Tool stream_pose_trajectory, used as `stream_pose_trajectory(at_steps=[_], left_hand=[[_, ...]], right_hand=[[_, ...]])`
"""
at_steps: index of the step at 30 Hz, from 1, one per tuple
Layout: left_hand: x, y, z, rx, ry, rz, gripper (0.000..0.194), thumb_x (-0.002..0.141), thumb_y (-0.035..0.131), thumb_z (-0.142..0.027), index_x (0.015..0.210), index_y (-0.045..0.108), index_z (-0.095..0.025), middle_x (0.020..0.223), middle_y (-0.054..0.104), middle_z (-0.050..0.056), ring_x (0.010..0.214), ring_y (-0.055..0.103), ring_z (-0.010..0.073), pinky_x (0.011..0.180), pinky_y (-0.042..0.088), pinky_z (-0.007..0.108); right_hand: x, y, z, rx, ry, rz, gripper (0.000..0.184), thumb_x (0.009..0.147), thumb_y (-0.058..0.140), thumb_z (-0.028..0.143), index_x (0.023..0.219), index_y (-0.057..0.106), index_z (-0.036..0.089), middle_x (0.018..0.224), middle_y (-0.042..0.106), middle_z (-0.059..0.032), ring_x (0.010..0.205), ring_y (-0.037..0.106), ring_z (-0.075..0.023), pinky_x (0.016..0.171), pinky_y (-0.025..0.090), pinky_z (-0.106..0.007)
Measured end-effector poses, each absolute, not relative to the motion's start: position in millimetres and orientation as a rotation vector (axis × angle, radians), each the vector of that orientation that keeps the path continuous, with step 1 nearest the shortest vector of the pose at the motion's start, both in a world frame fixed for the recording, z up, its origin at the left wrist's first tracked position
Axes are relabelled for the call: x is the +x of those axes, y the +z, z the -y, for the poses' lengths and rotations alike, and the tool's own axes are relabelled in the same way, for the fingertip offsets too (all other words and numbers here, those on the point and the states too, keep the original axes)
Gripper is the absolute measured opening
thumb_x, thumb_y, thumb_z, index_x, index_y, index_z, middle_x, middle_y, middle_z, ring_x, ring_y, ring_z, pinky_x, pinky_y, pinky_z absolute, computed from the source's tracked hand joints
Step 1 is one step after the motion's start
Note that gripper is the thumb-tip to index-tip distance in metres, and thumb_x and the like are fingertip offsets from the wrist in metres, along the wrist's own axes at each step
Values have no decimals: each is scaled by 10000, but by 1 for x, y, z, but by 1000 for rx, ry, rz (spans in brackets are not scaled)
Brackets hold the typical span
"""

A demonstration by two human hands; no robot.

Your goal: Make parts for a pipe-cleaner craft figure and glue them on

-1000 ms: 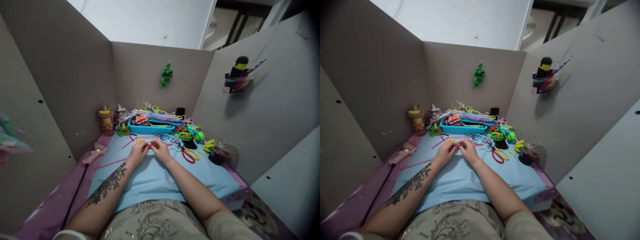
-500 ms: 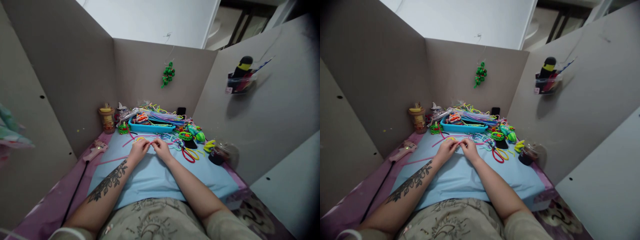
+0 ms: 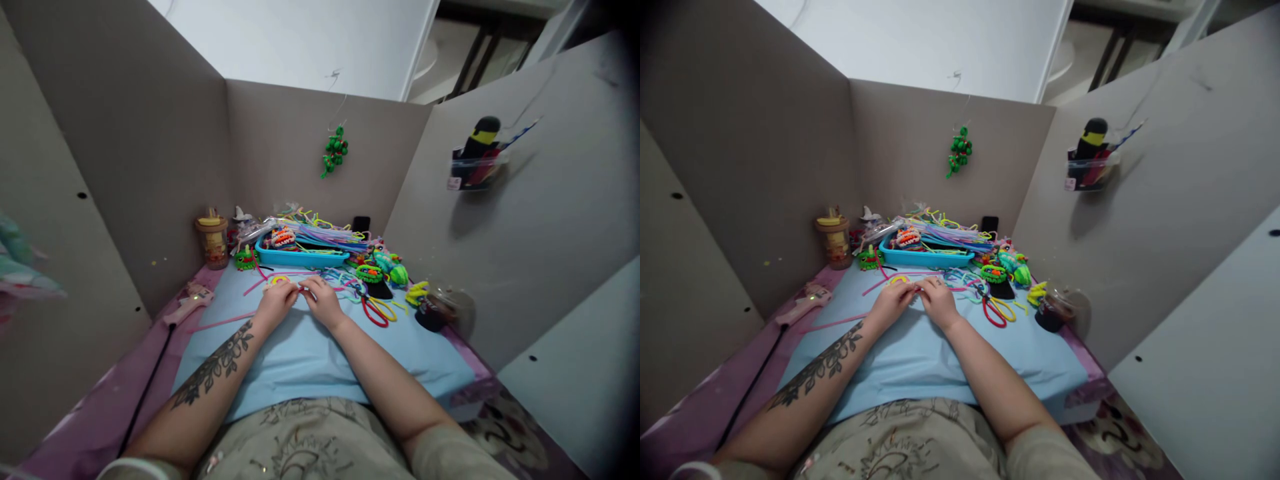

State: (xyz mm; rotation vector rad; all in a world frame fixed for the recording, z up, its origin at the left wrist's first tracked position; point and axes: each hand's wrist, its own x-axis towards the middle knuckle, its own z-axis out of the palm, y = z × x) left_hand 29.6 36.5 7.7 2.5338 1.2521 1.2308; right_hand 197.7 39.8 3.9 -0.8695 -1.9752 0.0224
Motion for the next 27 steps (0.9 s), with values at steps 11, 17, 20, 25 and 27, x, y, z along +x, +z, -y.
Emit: stream_pose_trajectory(at_steps=[11,17,20,25,27], left_hand=[[29,7,-35,2506,1335,-1204,185,877,487,-260,946,647,-200,919,642,77,881,585,176,806,456,318],[32,16,-38,2133,1496,-1130,171,824,557,-293,789,675,-173,795,660,63,801,599,172,735,474,292],[36,18,-38,2014,1473,-1132,179,788,590,-320,752,677,-168,747,662,53,727,600,161,662,472,267],[42,19,-36,1890,1405,-1140,187,751,606,-335,738,686,-166,692,666,35,626,589,139,583,452,239],[44,19,-35,1870,1391,-1170,196,744,604,-343,736,688,-165,659,658,27,594,578,133,563,441,234]], right_hand=[[199,8,-40,-944,48,1916,140,820,579,198,738,692,205,742,650,-47,773,548,-186,738,425,-315],[197,10,-46,-966,575,1508,82,708,648,232,651,680,184,639,602,-8,621,526,-139,605,412,-266],[194,11,-47,-924,747,1356,67,669,669,245,649,681,182,639,609,2,630,528,-130,618,417,-262],[183,10,-46,-880,1038,1131,117,596,702,272,643,668,171,531,548,34,464,410,-85,430,306,-224],[178,10,-44,-860,1100,1062,130,570,708,268,630,656,166,495,523,44,425,367,-71,401,262,-218]])
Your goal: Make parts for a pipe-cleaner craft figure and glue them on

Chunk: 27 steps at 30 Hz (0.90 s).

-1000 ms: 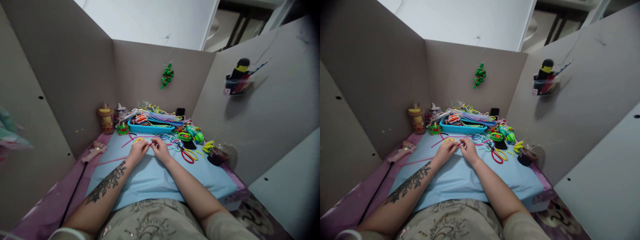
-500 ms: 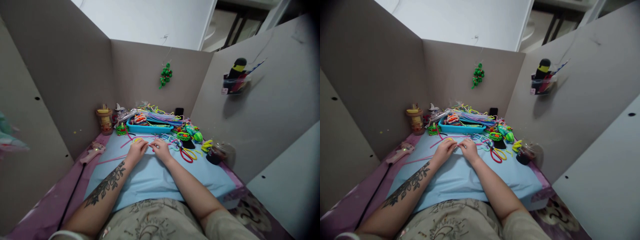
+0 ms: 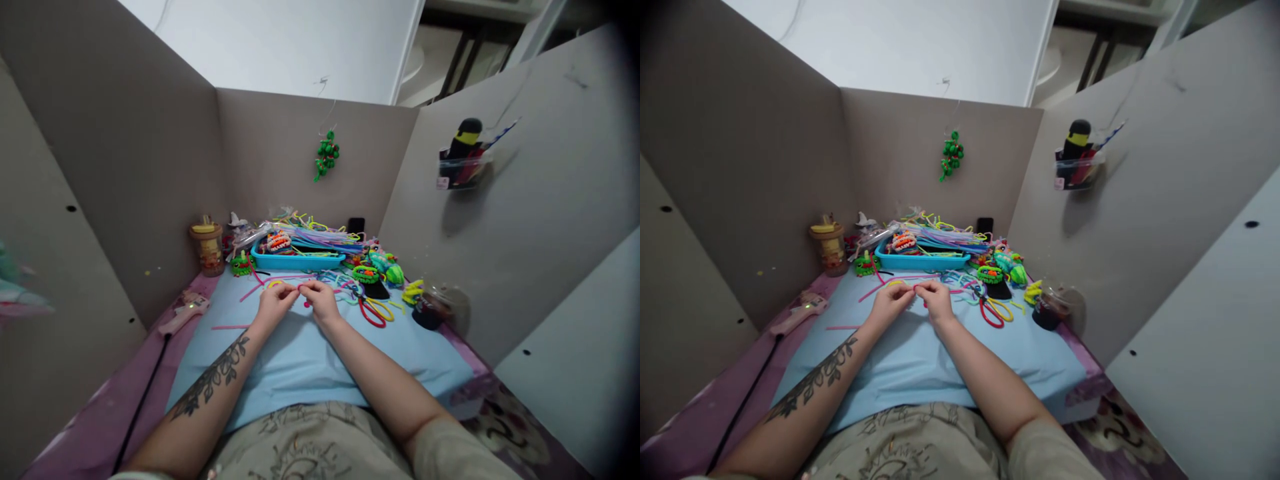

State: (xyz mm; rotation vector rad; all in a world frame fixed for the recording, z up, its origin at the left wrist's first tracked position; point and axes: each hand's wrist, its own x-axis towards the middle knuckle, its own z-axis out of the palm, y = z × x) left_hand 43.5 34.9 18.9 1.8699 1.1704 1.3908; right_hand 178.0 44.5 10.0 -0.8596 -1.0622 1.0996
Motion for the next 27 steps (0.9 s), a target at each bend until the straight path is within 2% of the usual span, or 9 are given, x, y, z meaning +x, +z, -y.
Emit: stream_pose_trajectory(at_steps=[4,6,10,12,15,19,23,27], left_hand=[[46,17,-35,1857,1404,-1203,196,735,606,-339,750,691,-162,655,665,27,605,585,135,576,442,233],[45,16,-36,1845,1420,-1183,210,742,601,-345,791,689,-160,675,673,32,607,588,136,578,449,236],[42,14,-37,1939,1461,-1150,207,782,576,-343,826,674,-166,771,689,50,697,609,153,649,473,261],[38,14,-36,2038,1475,-1157,195,811,551,-330,814,669,-175,798,685,51,736,606,157,684,472,273],[34,12,-37,2138,1483,-1156,189,836,530,-319,825,666,-188,822,675,50,755,596,157,688,469,275],[32,10,-39,2176,1486,-1136,178,838,536,-313,832,663,-188,841,666,55,775,594,157,689,468,269],[32,12,-38,2208,1446,-1134,183,855,510,-303,831,646,-183,821,650,47,744,577,149,679,455,266],[31,14,-36,2300,1430,-1165,166,866,484,-271,811,611,-180,802,620,40,756,555,152,700,441,271]], right_hand=[[173,9,-45,-835,1161,977,159,547,716,278,603,616,167,462,482,61,390,325,-56,387,223,-212],[175,8,-46,-845,1126,1006,156,571,706,289,614,615,170,479,486,58,402,334,-61,394,243,-211],[182,8,-45,-852,785,1291,108,637,680,282,623,650,179,611,553,11,573,484,-113,526,390,-241],[184,10,-42,-862,604,1430,99,670,665,270,623,664,183,655,559,-5,638,512,-130,584,413,-260],[184,12,-38,-903,488,1522,119,716,638,272,637,673,189,642,544,-4,613,497,-130,570,406,-266],[184,13,-38,-936,467,1540,141,727,638,275,622,665,185,616,543,-1,612,500,-133,580,405,-270],[185,12,-40,-950,591,1533,161,714,652,275,586,651,176,568,548,4,609,513,-137,601,409,-270],[185,12,-40,-964,656,1553,138,716,656,270,630,668,163,597,582,-4,611,532,-137,607,419,-262]])
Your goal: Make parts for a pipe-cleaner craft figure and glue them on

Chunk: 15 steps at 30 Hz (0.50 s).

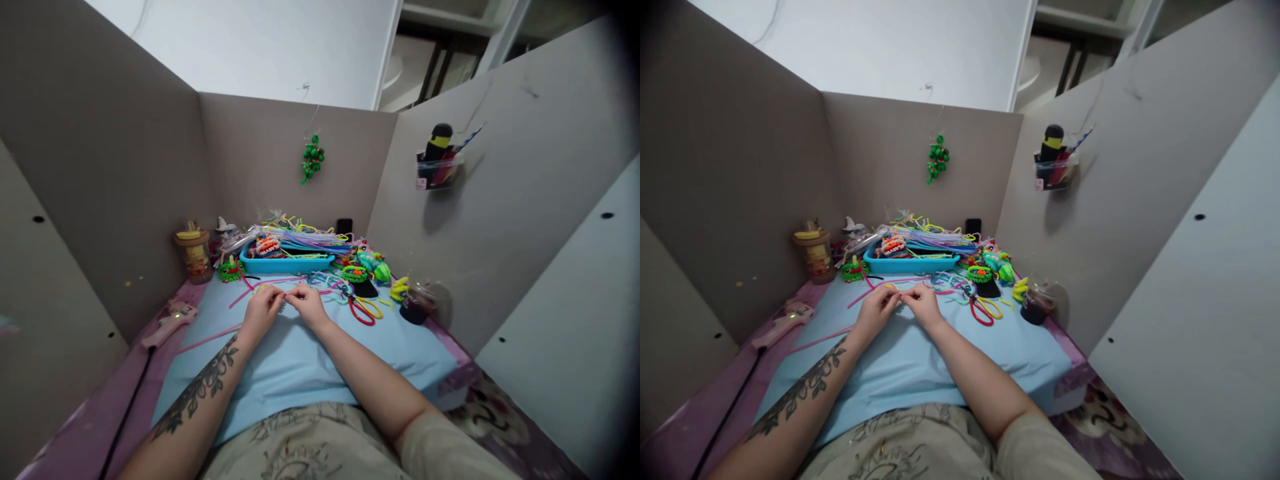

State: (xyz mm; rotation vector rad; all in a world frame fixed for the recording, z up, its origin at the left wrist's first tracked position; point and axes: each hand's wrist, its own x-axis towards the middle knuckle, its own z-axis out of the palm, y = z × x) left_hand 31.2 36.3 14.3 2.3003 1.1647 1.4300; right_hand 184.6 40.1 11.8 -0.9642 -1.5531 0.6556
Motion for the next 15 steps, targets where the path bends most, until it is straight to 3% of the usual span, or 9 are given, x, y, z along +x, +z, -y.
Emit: stream_pose_trajectory(at_steps=[4,7,15], left_hand=[[30,17,-34,2441,1360,-1183,149,876,458,-242,828,586,-185,807,602,39,779,551,157,716,438,276],[29,19,-33,2529,1315,-1206,148,880,448,-232,859,590,-194,829,603,46,794,562,161,724,441,279],[29,16,-32,2690,1217,-1290,152,875,463,-234,882,611,-200,833,609,70,804,574,184,735,436,292]], right_hand=[[183,14,-35,-962,465,1705,95,763,610,223,783,692,179,725,630,-29,690,548,-148,629,430,-257],[185,14,-31,-929,218,1826,166,809,555,183,922,674,204,861,640,-51,794,554,-167,704,446,-279],[192,10,-34,-1000,-167,2001,157,862,508,170,818,653,209,793,640,-58,831,540,-202,799,427,-330]])
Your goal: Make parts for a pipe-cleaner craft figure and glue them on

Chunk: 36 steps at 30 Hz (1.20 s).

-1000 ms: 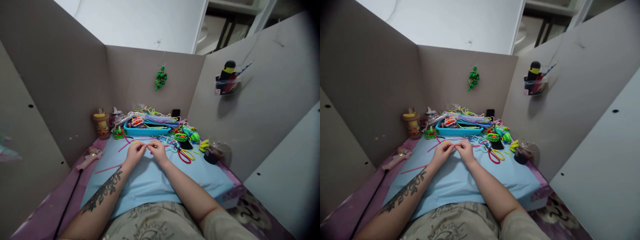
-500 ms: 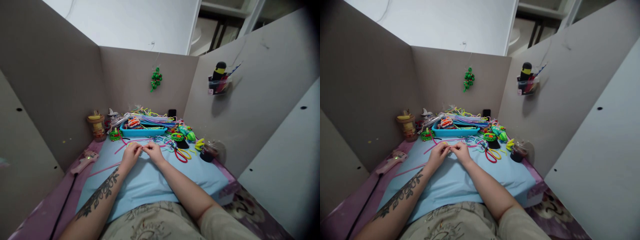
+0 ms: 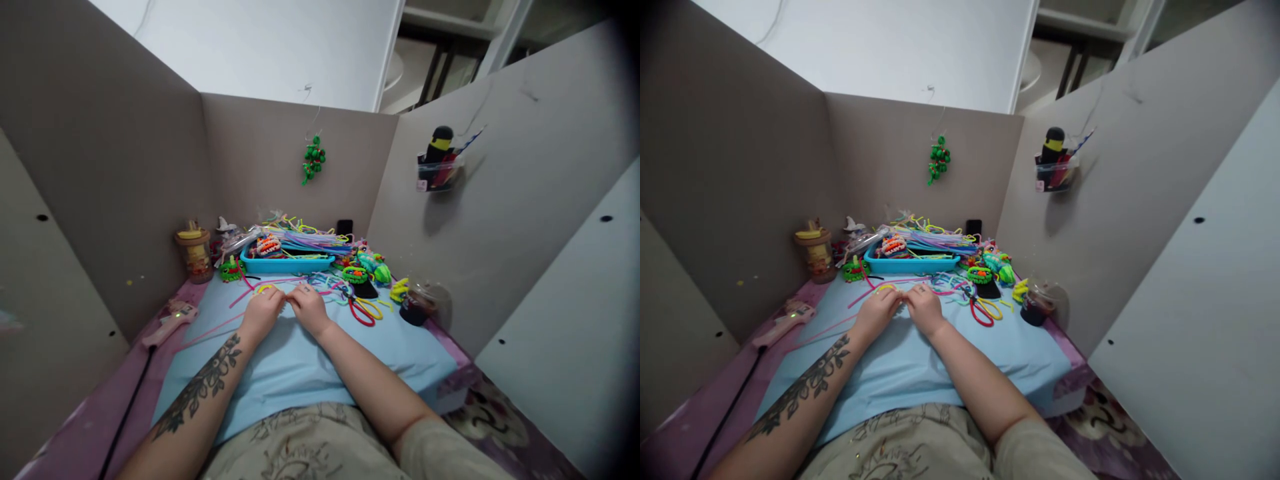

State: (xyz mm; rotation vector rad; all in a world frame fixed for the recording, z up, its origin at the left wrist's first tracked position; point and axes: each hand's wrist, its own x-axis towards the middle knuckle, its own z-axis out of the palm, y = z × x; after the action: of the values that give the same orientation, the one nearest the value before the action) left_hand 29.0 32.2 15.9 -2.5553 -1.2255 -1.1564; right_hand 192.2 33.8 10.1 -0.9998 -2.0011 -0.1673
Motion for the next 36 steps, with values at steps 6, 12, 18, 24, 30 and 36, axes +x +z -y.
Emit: stream_pose_trajectory(at_steps=[6,12,18,24,30,36], left_hand=[[29,16,-32,-2578,-1318,1250,166,882,459,-237,899,619,-198,875,637,68,838,585,179,762,451,304],[27,12,-39,-2629,-1562,1242,145,841,520,-238,881,652,-192,896,654,70,853,591,172,772,476,309],[27,10,-40,-2641,-1436,1364,144,829,545,-264,873,666,-200,857,673,61,824,607,177,753,472,305],[29,11,-39,-2639,-1556,1420,166,836,525,-278,845,664,-188,830,669,52,793,596,167,707,461,281],[34,14,-37,-2703,-1766,1596,235,809,542,-358,754,662,-163,724,665,37,663,584,153,595,442,252],[37,18,-34,-2669,-1902,1707,238,771,568,-362,758,670,-148,702,668,40,634,586,152,577,437,246]], right_hand=[[191,10,-35,-989,-113,1958,148,831,513,139,746,621,196,770,626,-50,803,543,-189,778,422,-308],[194,7,-40,-1021,69,1838,137,788,528,134,710,622,197,725,618,-26,758,550,-170,742,419,-289],[192,8,-41,-1040,322,1685,117,740,568,185,632,615,188,621,582,-1,626,514,-139,605,403,-251],[192,10,-40,-1029,547,1624,123,708,599,245,607,615,178,561,558,13,566,496,-125,548,388,-239],[190,15,-36,-987,739,1503,132,675,615,277,600,603,168,527,540,23,534,482,-120,529,387,-240],[186,15,-38,-957,893,1362,151,630,658,302,606,607,161,511,523,28,499,454,-107,490,364,-232]])
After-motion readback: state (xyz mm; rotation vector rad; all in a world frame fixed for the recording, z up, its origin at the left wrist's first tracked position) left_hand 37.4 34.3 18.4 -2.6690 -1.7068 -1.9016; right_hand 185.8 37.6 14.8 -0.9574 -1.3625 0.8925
